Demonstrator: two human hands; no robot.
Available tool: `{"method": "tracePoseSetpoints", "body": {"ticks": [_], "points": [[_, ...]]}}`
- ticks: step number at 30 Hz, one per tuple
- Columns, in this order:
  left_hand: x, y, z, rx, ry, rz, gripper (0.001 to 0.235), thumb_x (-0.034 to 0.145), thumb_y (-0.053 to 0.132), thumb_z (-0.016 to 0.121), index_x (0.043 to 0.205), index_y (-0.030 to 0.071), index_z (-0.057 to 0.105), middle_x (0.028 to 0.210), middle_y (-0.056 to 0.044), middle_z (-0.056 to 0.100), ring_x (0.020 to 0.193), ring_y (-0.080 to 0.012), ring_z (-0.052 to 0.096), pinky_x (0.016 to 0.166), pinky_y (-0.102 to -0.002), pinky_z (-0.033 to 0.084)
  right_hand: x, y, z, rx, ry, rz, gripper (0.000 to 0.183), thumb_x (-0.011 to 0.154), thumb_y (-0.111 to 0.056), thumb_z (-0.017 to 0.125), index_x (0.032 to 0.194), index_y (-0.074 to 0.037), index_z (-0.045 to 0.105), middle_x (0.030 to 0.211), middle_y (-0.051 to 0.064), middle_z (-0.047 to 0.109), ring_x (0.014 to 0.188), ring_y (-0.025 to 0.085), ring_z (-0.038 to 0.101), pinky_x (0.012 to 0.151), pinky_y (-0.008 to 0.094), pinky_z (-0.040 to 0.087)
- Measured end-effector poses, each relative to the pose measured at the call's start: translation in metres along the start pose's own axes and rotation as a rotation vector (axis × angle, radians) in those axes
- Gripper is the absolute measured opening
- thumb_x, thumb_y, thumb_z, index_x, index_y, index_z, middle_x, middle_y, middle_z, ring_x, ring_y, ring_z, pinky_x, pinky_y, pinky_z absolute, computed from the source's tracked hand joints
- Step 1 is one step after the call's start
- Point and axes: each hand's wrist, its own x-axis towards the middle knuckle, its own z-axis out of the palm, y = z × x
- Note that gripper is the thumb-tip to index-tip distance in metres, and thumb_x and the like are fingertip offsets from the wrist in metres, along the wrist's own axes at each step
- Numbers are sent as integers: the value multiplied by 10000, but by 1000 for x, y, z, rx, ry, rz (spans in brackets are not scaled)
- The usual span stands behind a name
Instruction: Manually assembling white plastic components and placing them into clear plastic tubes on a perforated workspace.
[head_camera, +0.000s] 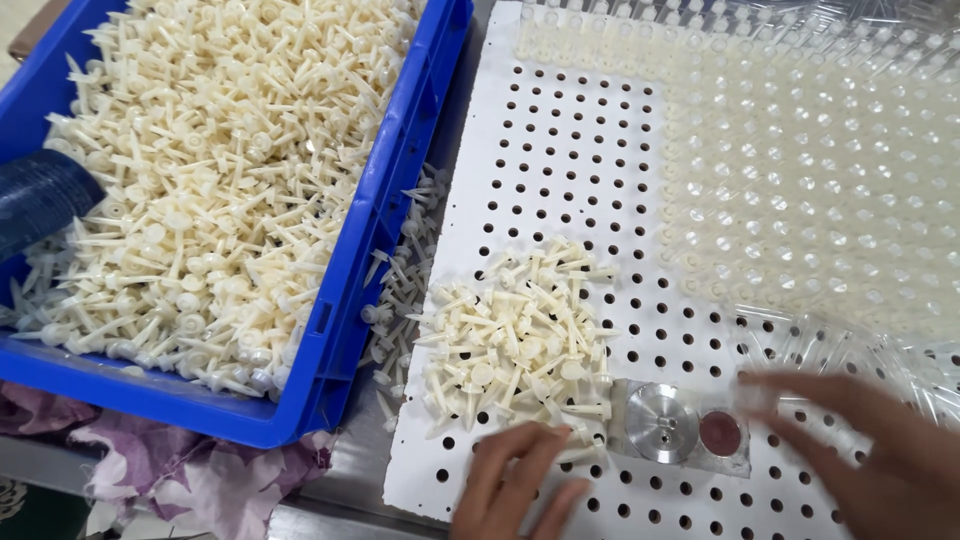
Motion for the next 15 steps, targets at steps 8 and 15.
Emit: {"method": "tracePoseSetpoints", "body": {"ticks": [8,15], "points": [[-10,-41,-7,541,111,149,402,798,100,806,1197,140,775,1224,-151,662,1112,-333,648,905,-474,541,90,-5,3,-403,72,-342,218,864,-215,765,1081,-203,773,1103,-4,774,1217,183,696,1336,551,307],[0,-21,-15,599,87,218,443,752,16,731,1190,75,757,1217,-160,676,1090,-324,655,900,-476,512,84,-8,0,-394,28,-481,415,851,-233,761,1250,-130,708,1286,78,713,1278,233,616,1250,553,318]]}}
